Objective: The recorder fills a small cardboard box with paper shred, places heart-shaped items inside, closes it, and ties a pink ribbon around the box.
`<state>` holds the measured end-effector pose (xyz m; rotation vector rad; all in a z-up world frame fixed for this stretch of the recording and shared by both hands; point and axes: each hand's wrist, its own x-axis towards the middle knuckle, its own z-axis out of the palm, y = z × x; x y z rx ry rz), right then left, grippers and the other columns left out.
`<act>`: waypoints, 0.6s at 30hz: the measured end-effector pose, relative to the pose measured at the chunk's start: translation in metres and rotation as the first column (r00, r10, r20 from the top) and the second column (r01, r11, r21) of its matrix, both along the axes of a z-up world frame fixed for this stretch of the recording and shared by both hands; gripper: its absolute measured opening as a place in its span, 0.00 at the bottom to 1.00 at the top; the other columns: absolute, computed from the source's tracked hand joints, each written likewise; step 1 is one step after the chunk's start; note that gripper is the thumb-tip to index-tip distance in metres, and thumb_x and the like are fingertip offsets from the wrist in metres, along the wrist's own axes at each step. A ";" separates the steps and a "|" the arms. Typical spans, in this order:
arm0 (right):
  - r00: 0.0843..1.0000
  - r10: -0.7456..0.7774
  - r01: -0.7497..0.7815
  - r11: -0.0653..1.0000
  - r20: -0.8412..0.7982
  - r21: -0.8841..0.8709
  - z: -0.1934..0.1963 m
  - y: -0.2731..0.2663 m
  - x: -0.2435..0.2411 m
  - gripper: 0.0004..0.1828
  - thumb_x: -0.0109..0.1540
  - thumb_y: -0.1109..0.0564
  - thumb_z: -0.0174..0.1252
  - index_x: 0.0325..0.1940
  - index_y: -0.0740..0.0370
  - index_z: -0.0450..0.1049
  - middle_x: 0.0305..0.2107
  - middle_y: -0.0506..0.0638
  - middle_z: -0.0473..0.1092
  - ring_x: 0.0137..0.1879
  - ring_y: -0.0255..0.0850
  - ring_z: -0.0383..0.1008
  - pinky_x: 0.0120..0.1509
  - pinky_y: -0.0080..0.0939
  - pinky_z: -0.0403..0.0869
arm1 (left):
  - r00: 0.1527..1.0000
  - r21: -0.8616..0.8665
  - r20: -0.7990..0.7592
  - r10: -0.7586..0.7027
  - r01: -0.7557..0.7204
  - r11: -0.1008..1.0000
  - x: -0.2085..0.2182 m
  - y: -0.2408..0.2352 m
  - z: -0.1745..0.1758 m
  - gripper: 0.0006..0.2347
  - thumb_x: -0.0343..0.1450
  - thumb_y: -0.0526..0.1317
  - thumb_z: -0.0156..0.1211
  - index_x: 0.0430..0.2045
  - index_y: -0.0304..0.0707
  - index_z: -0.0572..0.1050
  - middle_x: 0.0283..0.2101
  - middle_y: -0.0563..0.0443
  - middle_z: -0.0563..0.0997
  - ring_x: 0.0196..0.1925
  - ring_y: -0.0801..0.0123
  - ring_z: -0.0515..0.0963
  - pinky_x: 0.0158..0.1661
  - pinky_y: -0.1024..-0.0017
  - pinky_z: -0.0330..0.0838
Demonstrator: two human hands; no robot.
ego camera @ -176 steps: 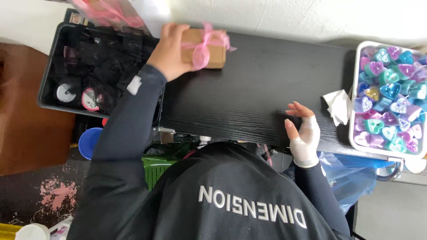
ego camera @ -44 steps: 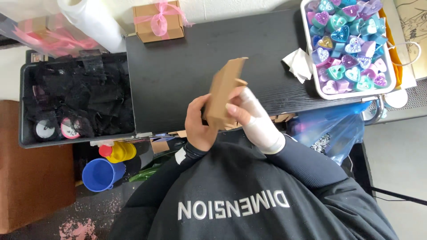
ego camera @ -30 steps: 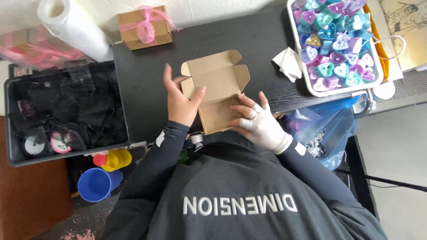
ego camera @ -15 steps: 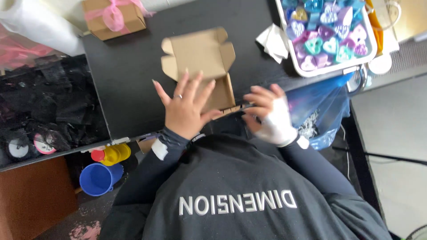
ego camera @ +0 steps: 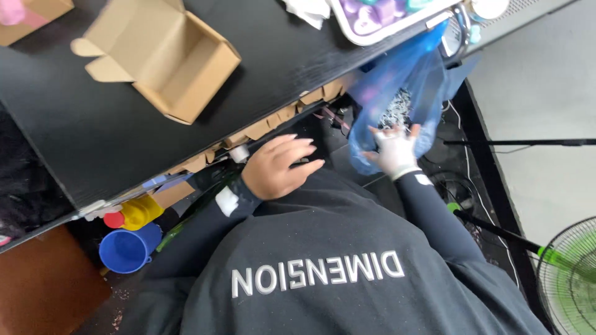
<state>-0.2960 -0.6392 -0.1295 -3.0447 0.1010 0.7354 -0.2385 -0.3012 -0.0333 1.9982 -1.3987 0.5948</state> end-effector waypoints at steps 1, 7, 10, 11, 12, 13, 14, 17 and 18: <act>1.000 -0.006 0.006 1.000 -0.006 -0.002 -0.001 0.008 -0.001 0.44 0.55 0.31 0.65 0.70 0.46 0.62 0.59 0.60 0.68 0.72 0.58 0.60 0.73 0.77 0.36 | 1.000 -0.002 -0.006 -0.006 0.006 1.000 0.002 -0.014 -0.007 0.10 0.77 0.40 0.68 0.52 0.48 0.81 0.61 0.50 0.72 0.68 0.59 0.72 0.69 0.57 0.68; 0.983 0.137 -0.097 0.956 -0.125 0.278 -0.050 0.040 -0.009 0.50 0.61 0.40 0.56 0.84 0.52 0.46 0.56 0.61 0.71 0.66 0.54 0.69 0.78 0.76 0.40 | 0.852 0.247 -0.523 -0.013 0.166 0.955 0.022 -0.098 -0.057 0.13 0.71 0.49 0.64 0.47 0.50 0.82 0.67 0.39 0.66 0.67 0.49 0.67 0.64 0.48 0.61; 0.981 0.174 -0.195 0.886 0.088 0.422 -0.104 0.037 -0.026 0.25 0.64 0.43 0.57 0.61 0.57 0.71 0.56 0.62 0.72 0.62 0.57 0.72 0.70 0.58 0.63 | 0.748 0.315 -0.656 0.100 0.151 0.937 0.023 -0.130 -0.085 0.13 0.68 0.51 0.64 0.42 0.54 0.84 0.69 0.29 0.54 0.66 0.40 0.60 0.60 0.45 0.57; 0.994 0.103 -0.100 0.837 0.026 0.537 -0.097 0.041 -0.026 0.20 0.65 0.48 0.56 0.58 0.58 0.74 0.52 0.61 0.74 0.59 0.55 0.74 0.67 0.54 0.68 | 0.714 0.398 -0.671 0.200 0.120 0.909 0.023 -0.138 -0.096 0.14 0.68 0.52 0.64 0.45 0.55 0.84 0.70 0.30 0.55 0.65 0.39 0.62 0.59 0.44 0.58; 0.998 0.043 -0.004 0.768 -0.045 0.640 -0.089 0.045 -0.024 0.15 0.65 0.53 0.56 0.55 0.59 0.77 0.48 0.61 0.76 0.56 0.54 0.76 0.63 0.49 0.72 | 0.674 0.482 -0.674 0.304 0.089 0.872 0.022 -0.144 -0.106 0.15 0.68 0.52 0.64 0.47 0.56 0.84 0.71 0.31 0.55 0.64 0.37 0.65 0.59 0.42 0.60; 0.998 0.043 -0.004 0.768 -0.044 0.640 -0.085 0.042 -0.022 0.15 0.65 0.53 0.56 0.55 0.59 0.77 0.48 0.61 0.76 0.56 0.54 0.76 0.63 0.49 0.72 | 0.674 0.482 -0.674 0.303 0.089 0.872 0.021 -0.145 -0.121 0.15 0.68 0.52 0.64 0.47 0.56 0.84 0.71 0.31 0.55 0.64 0.37 0.65 0.59 0.42 0.60; 1.000 0.012 -0.005 0.655 -0.004 0.756 -0.081 0.041 -0.018 0.17 0.64 0.58 0.54 0.56 0.58 0.76 0.47 0.60 0.77 0.54 0.51 0.76 0.61 0.48 0.73 | 0.613 0.534 -0.679 0.404 0.034 0.845 0.019 -0.145 -0.136 0.18 0.71 0.50 0.62 0.53 0.44 0.77 0.64 0.35 0.62 0.57 0.41 0.71 0.56 0.46 0.64; 0.957 -0.288 0.194 0.510 -0.046 0.838 -0.087 0.025 -0.006 0.17 0.61 0.65 0.52 0.52 0.58 0.78 0.42 0.59 0.77 0.47 0.48 0.77 0.55 0.47 0.74 | 0.563 0.544 -0.664 0.491 -0.086 0.834 0.015 -0.133 -0.152 0.17 0.73 0.41 0.58 0.56 0.38 0.74 0.53 0.42 0.72 0.48 0.47 0.79 0.51 0.51 0.70; 0.837 -0.534 0.396 0.442 -0.119 0.805 -0.093 0.017 -0.002 0.15 0.59 0.68 0.52 0.45 0.59 0.79 0.37 0.60 0.78 0.43 0.49 0.77 0.50 0.48 0.75 | 0.585 0.496 -0.653 0.481 -0.149 0.855 0.013 -0.126 -0.152 0.14 0.72 0.35 0.56 0.52 0.42 0.77 0.50 0.45 0.74 0.46 0.49 0.80 0.50 0.53 0.72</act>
